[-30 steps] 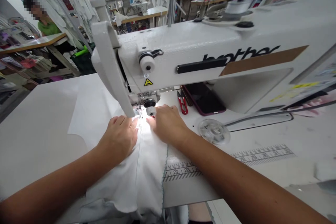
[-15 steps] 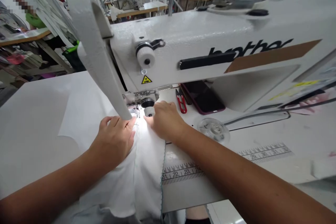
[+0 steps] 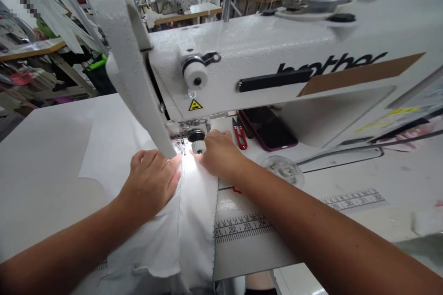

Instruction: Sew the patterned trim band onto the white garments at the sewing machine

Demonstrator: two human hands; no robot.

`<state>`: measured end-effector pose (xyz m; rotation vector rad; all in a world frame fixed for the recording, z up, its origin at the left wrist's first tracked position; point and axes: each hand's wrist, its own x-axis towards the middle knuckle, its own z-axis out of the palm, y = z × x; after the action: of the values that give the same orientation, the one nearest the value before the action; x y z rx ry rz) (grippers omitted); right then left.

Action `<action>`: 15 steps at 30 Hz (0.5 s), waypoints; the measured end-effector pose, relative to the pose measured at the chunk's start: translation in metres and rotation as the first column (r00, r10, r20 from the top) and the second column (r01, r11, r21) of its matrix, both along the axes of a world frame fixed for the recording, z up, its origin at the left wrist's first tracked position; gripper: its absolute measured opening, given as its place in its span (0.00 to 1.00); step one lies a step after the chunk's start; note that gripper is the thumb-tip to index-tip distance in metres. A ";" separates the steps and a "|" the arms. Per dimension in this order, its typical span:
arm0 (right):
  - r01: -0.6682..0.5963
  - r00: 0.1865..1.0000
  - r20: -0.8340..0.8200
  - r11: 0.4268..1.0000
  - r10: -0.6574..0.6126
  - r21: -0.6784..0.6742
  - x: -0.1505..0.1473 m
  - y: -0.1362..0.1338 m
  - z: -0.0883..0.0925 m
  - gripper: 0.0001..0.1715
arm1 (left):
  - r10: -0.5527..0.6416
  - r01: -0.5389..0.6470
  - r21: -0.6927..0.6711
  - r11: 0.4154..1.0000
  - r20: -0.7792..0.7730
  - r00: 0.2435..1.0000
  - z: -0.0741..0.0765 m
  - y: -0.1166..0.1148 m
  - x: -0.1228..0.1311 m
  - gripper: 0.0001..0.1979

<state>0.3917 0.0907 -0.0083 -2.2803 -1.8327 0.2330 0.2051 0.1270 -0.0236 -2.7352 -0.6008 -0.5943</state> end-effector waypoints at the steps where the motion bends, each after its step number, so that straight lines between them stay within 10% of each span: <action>1: 0.007 1.000 0.005 1.000 -0.007 -0.005 0.000 -0.001 0.000 0.22 | -0.018 0.018 0.000 1.000 -0.003 1.000 0.001 0.001 0.000 0.12; 15: -0.047 0.999 0.007 0.999 0.047 -0.018 0.001 0.004 0.007 0.14 | -0.015 0.012 -0.028 1.000 -0.085 0.996 0.002 0.000 -0.001 0.11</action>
<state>0.3925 0.0947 -0.0012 -2.2542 -1.8975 0.2488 0.2037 0.1265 -0.0217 -2.7761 -0.5747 -0.4735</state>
